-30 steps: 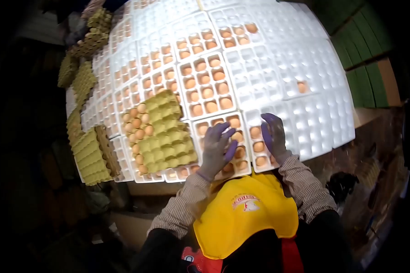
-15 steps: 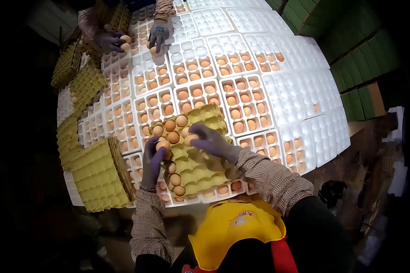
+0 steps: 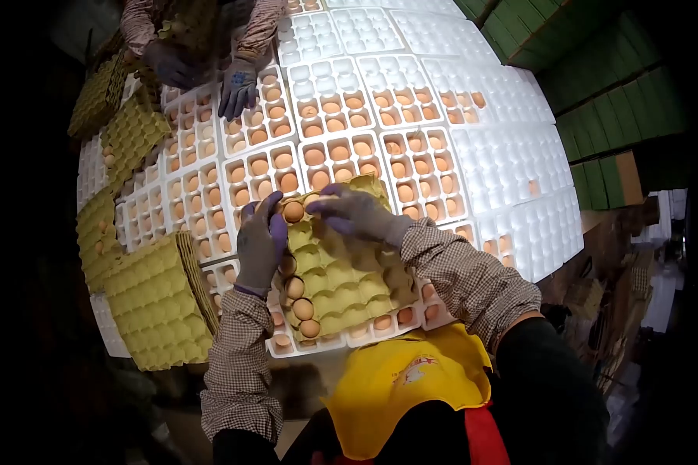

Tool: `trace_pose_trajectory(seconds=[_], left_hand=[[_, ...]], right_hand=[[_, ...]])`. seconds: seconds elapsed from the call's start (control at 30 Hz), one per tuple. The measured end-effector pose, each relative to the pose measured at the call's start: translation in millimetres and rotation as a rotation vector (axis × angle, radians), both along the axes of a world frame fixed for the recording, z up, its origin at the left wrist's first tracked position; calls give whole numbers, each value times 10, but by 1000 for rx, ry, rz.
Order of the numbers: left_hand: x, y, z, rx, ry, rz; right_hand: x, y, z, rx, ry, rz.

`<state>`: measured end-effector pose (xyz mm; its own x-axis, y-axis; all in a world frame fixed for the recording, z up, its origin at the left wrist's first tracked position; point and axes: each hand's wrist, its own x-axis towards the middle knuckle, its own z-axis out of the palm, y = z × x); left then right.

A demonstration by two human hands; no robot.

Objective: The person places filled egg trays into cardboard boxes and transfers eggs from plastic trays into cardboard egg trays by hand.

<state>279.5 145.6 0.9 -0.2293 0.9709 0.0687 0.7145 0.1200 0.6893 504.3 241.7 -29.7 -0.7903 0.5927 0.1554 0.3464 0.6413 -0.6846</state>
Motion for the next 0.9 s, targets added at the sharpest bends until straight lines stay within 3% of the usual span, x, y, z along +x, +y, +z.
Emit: trace_pose_trajectory(seconds=[0.07,0.13,0.17,0.23,0.27,0.3,0.37,0.4,0.47,0.53,0.57,0.6,0.63,0.67,0.7,0.8,0.83,0.9], left_hand=[[60,155,88,-226,246,-51],[251,239,61,-384,462,-173],[309,237,-1,-337,637,-227],[275,300,-314,-326,770,-216],[183,313,-385,-331,623,-242],[156,269,-246,-135,498,-252],[49,296,-117,-212,332,-150],[-119,250,-264,-101,348,-155],[-52,96,-190,-24,-50,36],[465,-18,-39,-59,-247,58],[1007,-61,79,-53,-407,30],[1667,-46,298,-22,-309,-72],[2067,-50,159,-62,-166,-252],[2749,13,310,-115,-257,-311],[3257,82,202,-227,-357,-303],[4415,311,-237,-61,-9,-275],[4584,355,-360,-156,96,-262],[4762,389,-313,-260,204,-229]], right_hand=[[-105,127,232,-39,48,-203],[-373,194,396,-14,-494,-73],[-528,183,237,174,-725,54],[-606,34,198,165,-492,-87],[-651,59,58,159,-448,-105],[-770,106,-145,136,-434,-125],[-832,324,-751,15,-305,-260],[-311,325,-92,-34,-233,-117],[429,209,174,-387,310,-322],[1350,42,294,-568,604,-470],[1903,-42,314,-605,611,-577],[2428,-170,307,-584,617,-776],[2961,-257,242,-385,403,-941],[3318,-377,351,-419,396,-1125],[3638,-454,388,-362,211,-1105],[4059,-446,140,-170,-268,-984],[4154,-421,-39,-98,-413,-923],[4304,-422,-292,30,-237,-867]])
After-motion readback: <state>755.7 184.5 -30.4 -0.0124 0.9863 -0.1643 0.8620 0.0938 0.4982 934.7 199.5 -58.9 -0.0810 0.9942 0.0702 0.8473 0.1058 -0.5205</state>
